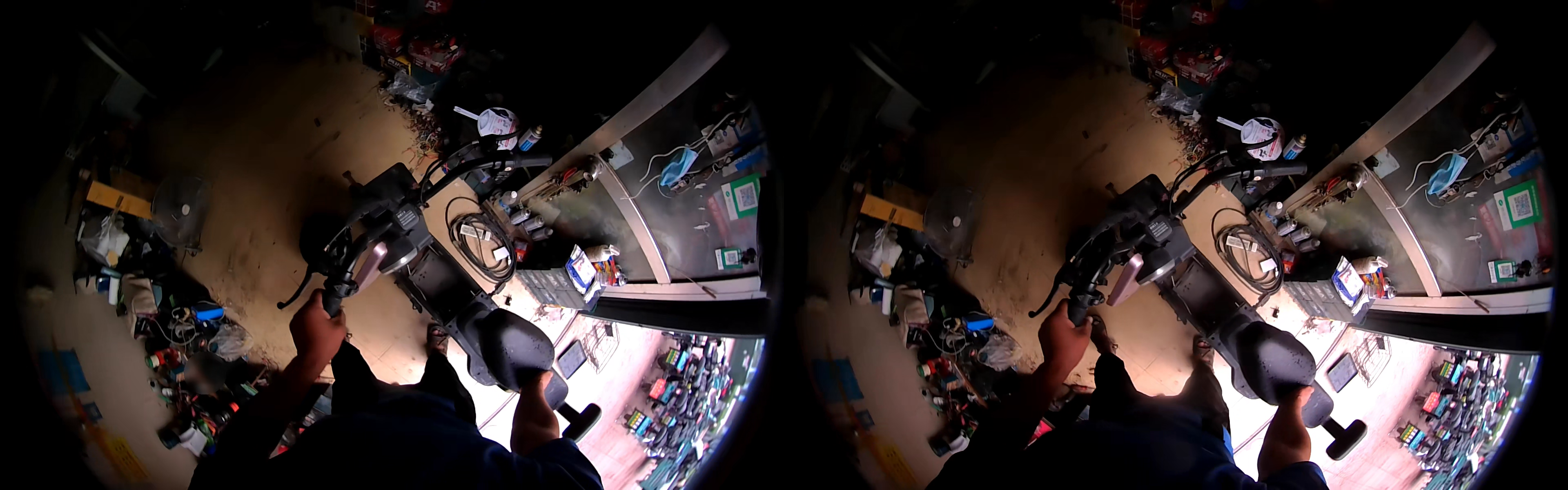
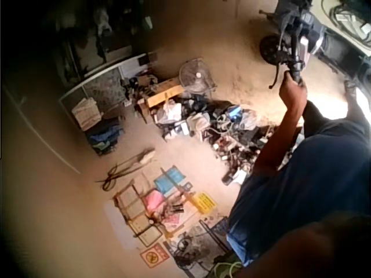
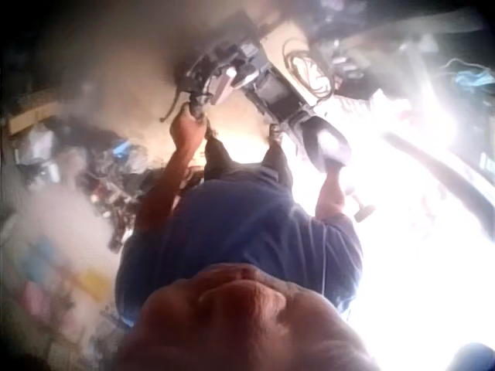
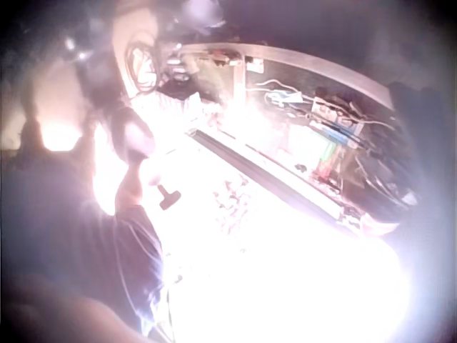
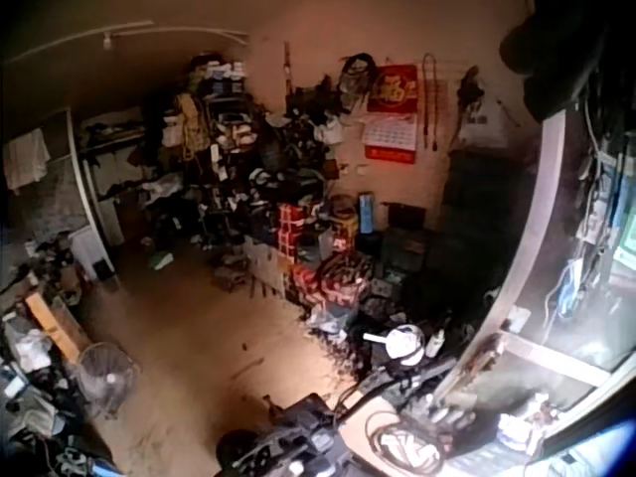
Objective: The person wires the front headlight section of a motorcycle, wraps the connection with yellow tape, and mounts the front panel using a screwdriver.
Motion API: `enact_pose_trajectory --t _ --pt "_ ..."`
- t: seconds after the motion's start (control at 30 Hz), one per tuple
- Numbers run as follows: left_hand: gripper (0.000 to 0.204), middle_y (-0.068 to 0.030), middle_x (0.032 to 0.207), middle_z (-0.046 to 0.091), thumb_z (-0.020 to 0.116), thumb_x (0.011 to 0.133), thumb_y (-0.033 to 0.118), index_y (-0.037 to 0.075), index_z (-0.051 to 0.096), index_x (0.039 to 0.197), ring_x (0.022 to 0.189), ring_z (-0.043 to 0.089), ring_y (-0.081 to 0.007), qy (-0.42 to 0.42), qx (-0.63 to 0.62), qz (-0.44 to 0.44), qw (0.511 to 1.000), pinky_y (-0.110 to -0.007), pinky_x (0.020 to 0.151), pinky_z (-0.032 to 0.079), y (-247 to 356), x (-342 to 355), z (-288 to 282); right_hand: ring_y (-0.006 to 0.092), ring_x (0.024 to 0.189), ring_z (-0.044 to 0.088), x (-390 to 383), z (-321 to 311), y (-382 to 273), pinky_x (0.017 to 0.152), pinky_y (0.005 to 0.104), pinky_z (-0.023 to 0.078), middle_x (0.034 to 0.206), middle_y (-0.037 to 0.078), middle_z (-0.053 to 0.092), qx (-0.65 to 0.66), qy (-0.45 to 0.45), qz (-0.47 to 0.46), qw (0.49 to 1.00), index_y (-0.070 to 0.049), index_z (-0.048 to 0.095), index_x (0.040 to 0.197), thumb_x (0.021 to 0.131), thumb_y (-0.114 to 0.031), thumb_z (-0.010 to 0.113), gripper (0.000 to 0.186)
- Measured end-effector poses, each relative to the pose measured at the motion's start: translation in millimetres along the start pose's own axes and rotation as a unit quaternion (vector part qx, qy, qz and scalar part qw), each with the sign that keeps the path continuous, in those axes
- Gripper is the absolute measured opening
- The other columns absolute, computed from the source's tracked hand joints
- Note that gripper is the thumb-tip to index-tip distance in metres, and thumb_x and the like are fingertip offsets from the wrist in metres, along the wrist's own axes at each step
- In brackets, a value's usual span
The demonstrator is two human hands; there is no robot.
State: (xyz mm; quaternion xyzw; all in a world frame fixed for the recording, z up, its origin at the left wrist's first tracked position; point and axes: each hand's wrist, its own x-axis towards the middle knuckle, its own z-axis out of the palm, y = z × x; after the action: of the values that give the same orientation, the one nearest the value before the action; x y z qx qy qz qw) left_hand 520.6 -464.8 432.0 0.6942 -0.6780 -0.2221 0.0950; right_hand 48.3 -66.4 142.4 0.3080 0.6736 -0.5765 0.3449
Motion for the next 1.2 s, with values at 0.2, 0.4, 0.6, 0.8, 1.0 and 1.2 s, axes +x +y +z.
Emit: enact_pose_trajectory --t 0.2,0.4,0.6,0.8,1.0,1.2 --pt "0.043 -0.0206 0.091 0.071 0.086 0.085 0.028 0.004 0.063 0.113 0.087 0.072 -0.0421 -0.132 -0.145 0.095 0.976 -0.051 0.076 0.055 -37.1 32.6 -7.1 0.0368 0.144 0.055 -46.8 36.5 44.4 0.124 0.0475 0.039 0.16 0.027 0.049 0.033 0.119 -0.105 0.987 0.006 0.03 0.163 0.091 -0.015 0.067 0.083" --pt "0.05 -0.0202 0.082 0.068 0.086 0.088 0.033 0.001 0.06 0.116 0.076 0.07 -0.0395 -0.241 -0.117 0.182 0.946 -0.049 0.068 0.054 -49.5 54.9 -22.1 0.0324 0.098 0.071 -97.3 104.7 176.3 0.091 0.0423 0.058 0.113 0.02 0.073 -0.294 0.201 -0.151 0.922 -0.002 0.068 0.131 0.093 -0.021 0.069 0.043" --pt "0.055 -0.0245 0.097 0.073 0.073 0.101 0.039 -0.004 0.057 0.131 0.091 0.074 -0.0425 -0.339 -0.202 0.368 0.842 -0.051 0.083 0.056 -87.8 90.4 -43.0 0.0148 0.05 0.048 -230.8 266.3 373.1 0.043 0.0348 0.038 0.068 0.001 0.056 -0.424 -0.27 -0.006 0.864 -0.013 0.076 0.096 0.093 -0.025 0.072 0.013" --pt "0.033 -0.0166 0.106 0.074 0.06 0.112 0.026 0.0 0.064 0.132 0.096 0.073 -0.0258 -0.65 -0.242 0.217 0.687 -0.04 0.089 0.057 -201.7 137.4 -34.6 0.0207 0.052 0.053 -262.7 353.5 471.4 0.045 0.0402 0.041 0.067 0.005 0.061 -0.583 -0.316 -0.111 0.74 -0.014 0.074 0.083 0.088 -0.024 0.075 0.011" --pt "0.054 -0.0253 0.116 0.075 0.079 0.096 0.038 0.0 0.067 0.132 0.106 0.075 -0.0349 -0.554 0.142 0.318 0.757 -0.044 0.091 0.059 -347.5 285.7 -16.1 0.0267 0.055 0.059 -262.9 426.1 548.7 0.048 0.0456 0.045 0.067 0.009 0.065 -0.666 -0.274 -0.161 0.675 -0.015 0.073 0.07 0.082 -0.024 0.079 0.016" --pt "0.061 -0.023 0.121 0.076 0.089 0.081 0.041 0.002 0.075 0.125 0.108 0.075 -0.035 -0.629 0.371 0.312 0.608 -0.045 0.092 0.06 -484.1 449.2 -19.7 0.0291 0.058 0.062 -317.1 516.0 654.9 0.052 0.0482 0.048 0.067 0.012 0.068 -0.614 -0.365 -0.181 0.676 -0.013 0.071 0.065 0.078 -0.023 0.08 0.019"
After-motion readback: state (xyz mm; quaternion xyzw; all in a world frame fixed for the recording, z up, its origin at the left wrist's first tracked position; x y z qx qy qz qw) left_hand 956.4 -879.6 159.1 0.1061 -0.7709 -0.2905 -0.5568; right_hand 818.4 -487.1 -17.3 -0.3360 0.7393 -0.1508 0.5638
